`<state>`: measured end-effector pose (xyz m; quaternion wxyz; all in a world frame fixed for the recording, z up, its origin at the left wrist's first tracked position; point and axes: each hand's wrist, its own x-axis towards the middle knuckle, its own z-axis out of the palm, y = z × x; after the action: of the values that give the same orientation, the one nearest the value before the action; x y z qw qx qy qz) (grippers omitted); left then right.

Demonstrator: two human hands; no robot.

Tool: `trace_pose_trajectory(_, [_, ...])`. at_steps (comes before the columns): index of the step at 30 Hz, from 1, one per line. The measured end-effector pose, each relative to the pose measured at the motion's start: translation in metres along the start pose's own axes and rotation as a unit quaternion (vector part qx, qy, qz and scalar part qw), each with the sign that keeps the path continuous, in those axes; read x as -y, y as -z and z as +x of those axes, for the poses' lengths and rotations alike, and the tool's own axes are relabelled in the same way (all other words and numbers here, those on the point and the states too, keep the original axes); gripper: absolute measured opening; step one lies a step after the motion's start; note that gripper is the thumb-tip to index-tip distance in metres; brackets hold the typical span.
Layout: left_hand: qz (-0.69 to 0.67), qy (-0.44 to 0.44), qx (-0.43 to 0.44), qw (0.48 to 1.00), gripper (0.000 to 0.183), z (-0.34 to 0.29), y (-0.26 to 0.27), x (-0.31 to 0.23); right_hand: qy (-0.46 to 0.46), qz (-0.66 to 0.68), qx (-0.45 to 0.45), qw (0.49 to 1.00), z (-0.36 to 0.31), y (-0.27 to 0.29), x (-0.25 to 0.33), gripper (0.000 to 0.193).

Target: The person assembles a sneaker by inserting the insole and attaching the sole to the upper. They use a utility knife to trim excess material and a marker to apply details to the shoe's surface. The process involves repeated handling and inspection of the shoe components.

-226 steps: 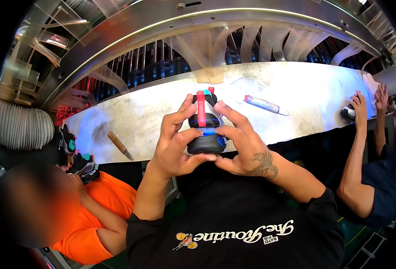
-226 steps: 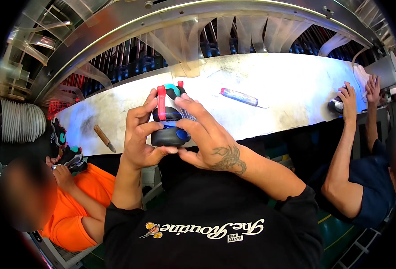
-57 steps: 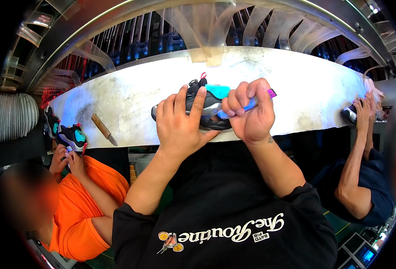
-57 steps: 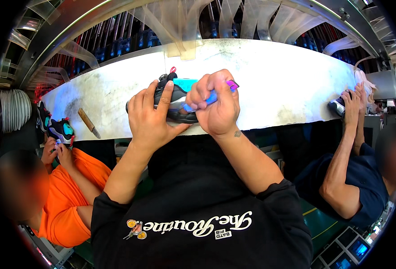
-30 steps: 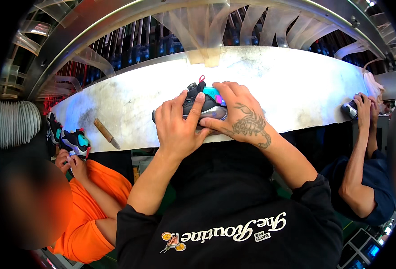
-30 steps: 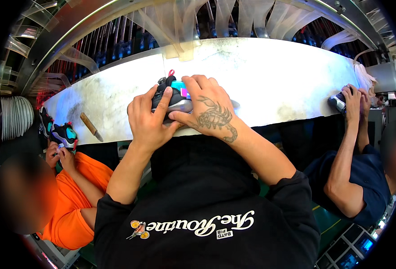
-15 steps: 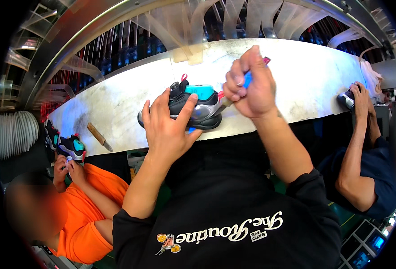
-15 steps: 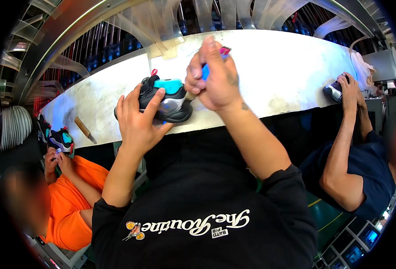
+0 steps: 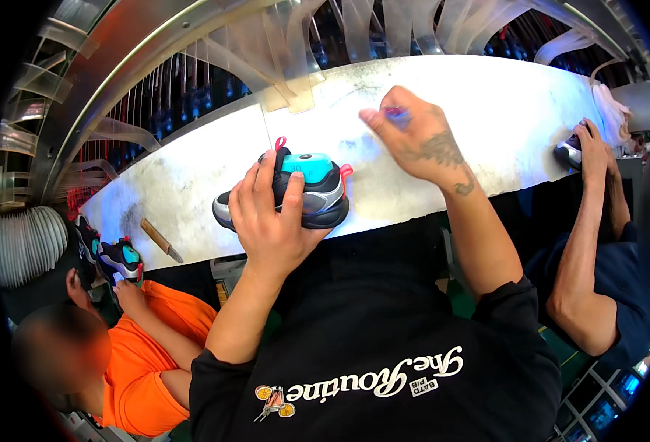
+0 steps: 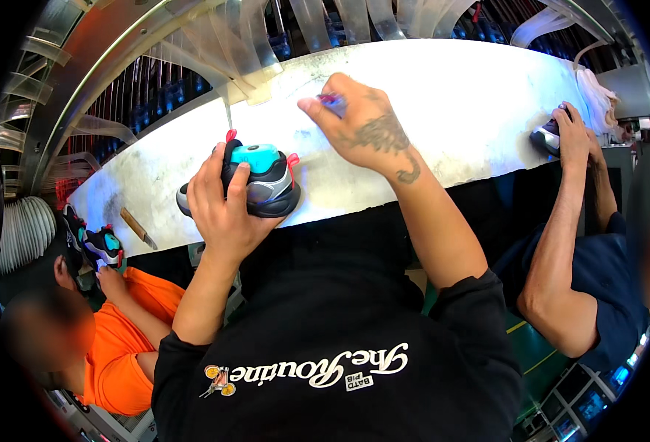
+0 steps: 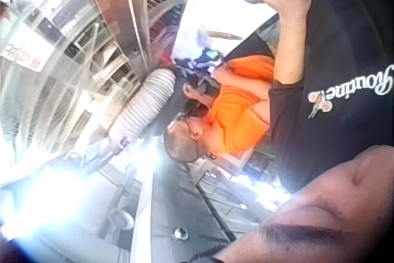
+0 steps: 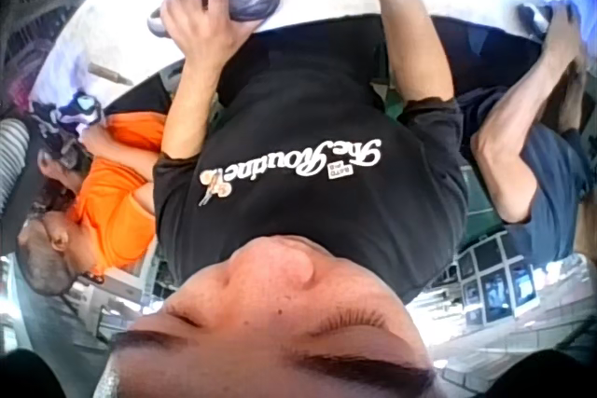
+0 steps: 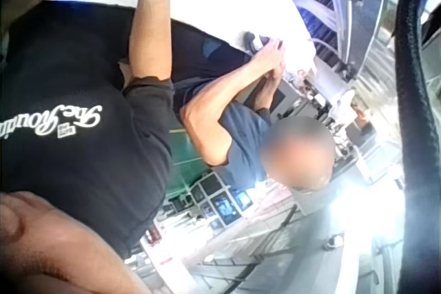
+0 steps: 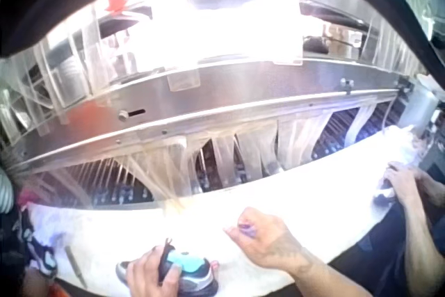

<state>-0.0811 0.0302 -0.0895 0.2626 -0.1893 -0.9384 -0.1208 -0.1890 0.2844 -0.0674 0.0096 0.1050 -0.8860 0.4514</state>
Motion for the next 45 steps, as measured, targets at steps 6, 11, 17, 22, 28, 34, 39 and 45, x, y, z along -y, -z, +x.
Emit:
trace_pose_trajectory(6, [-0.065,-0.002,-0.049,0.997,0.086,-0.003,0.006,0.017,0.127,-0.2,0.018,0.971,-0.03,-0.013,-0.03,0.06])
trace_pose_trajectory(11, [-0.124,-0.007,-0.043,0.991,0.075,-0.009,0.012,0.025,0.027,0.337,0.213,0.917,-0.047,-0.052,0.008,0.134])
trace_pose_trajectory(17, [-0.092,-0.007,-0.03,0.995,0.069,-0.011,0.009,0.021,-0.094,0.166,0.256,0.948,-0.045,-0.067,0.046,0.111])
trace_pose_trajectory(22, [-0.124,0.012,-0.022,0.992,0.085,0.004,0.01,0.027,-0.102,0.092,0.198,0.971,-0.043,-0.064,0.065,0.096])
trace_pose_trajectory(28, [-0.441,0.035,-0.081,0.893,0.114,0.015,0.019,0.022,0.161,0.156,0.203,0.953,-0.027,-0.009,0.071,0.076])
trace_pose_trajectory(34, [-0.671,0.111,0.07,0.73,0.126,-0.003,0.031,0.016,0.108,0.237,0.268,0.928,-0.043,-0.04,0.08,0.106])
trace_pose_trajectory(39, [-0.686,0.108,0.066,0.717,0.103,-0.001,0.027,0.017,0.137,0.265,0.283,0.912,-0.042,-0.042,0.073,0.111])
trace_pose_trajectory(45, [-0.711,0.173,0.035,0.68,0.096,0.001,0.022,0.017,0.138,0.269,0.214,0.929,-0.048,-0.058,0.069,0.1])
